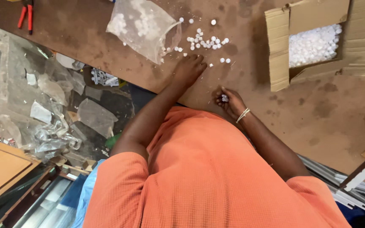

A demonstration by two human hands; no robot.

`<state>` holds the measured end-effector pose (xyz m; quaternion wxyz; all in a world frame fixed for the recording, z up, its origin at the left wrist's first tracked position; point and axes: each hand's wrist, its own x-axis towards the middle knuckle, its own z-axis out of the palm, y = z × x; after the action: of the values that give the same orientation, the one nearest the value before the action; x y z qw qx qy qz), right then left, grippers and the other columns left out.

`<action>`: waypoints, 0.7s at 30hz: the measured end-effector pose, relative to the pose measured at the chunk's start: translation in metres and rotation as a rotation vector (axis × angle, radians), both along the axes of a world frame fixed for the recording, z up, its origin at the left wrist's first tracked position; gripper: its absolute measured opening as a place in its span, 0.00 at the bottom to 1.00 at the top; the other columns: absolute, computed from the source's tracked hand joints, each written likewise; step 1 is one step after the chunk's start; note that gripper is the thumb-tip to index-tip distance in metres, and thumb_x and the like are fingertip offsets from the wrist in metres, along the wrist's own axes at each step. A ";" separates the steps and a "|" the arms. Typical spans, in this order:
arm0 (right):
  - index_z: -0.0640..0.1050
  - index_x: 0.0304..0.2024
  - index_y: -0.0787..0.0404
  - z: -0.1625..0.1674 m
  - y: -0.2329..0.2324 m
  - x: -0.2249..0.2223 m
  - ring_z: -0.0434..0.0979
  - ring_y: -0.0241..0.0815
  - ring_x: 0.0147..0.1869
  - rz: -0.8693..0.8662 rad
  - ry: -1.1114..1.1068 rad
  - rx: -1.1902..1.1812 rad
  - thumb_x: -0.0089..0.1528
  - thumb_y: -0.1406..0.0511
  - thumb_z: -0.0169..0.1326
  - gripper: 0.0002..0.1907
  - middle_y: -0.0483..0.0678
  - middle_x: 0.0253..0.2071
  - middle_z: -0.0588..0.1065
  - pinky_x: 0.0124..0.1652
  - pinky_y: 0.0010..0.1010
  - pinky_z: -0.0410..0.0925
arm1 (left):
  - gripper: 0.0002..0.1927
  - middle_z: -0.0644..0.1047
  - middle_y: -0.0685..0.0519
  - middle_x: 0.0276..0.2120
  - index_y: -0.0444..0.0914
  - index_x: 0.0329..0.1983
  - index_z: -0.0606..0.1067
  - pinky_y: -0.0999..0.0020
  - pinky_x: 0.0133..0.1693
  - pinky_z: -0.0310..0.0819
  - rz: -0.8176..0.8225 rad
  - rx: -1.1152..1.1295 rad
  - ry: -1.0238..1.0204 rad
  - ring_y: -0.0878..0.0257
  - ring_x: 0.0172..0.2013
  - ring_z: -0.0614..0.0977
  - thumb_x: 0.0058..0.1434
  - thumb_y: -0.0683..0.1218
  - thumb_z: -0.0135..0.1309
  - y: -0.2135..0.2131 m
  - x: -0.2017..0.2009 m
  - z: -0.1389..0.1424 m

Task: The person takes a plastic bag of small white foam pieces, spreads the pieces across the workbench, and picks them up a few at a time to place them into an open cardboard box on the bench. The person carries the box over and continues transferring pieces from the table into it.

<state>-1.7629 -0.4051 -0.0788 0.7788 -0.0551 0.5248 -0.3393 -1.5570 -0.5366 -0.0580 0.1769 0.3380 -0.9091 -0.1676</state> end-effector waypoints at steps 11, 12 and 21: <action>0.76 0.39 0.60 -0.002 -0.010 -0.010 0.78 0.38 0.37 -0.068 -0.009 -0.011 0.72 0.57 0.49 0.14 0.45 0.36 0.77 0.37 0.29 0.71 | 0.10 0.80 0.45 0.35 0.37 0.37 0.83 0.52 0.42 0.75 0.168 0.536 0.071 0.46 0.37 0.81 0.54 0.45 0.67 -0.007 0.008 -0.008; 0.76 0.40 0.60 -0.002 -0.011 -0.009 0.78 0.38 0.38 -0.067 -0.003 -0.012 0.72 0.57 0.49 0.14 0.45 0.36 0.77 0.37 0.29 0.71 | 0.11 0.80 0.45 0.34 0.37 0.37 0.83 0.52 0.42 0.75 0.176 0.571 0.056 0.46 0.37 0.81 0.54 0.46 0.69 -0.006 0.009 -0.008; 0.77 0.41 0.62 -0.005 -0.015 -0.005 0.79 0.38 0.37 -0.051 -0.006 -0.020 0.71 0.57 0.50 0.15 0.46 0.35 0.78 0.37 0.29 0.72 | 0.12 0.80 0.48 0.33 0.44 0.47 0.83 0.62 0.37 0.77 0.288 0.867 0.259 0.58 0.32 0.83 0.60 0.45 0.65 0.024 0.013 -0.001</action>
<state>-1.7678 -0.4200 -0.0835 0.7709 -0.0484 0.5200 -0.3646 -1.5444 -0.5129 -0.0593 0.1528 0.4794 -0.6698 -0.5461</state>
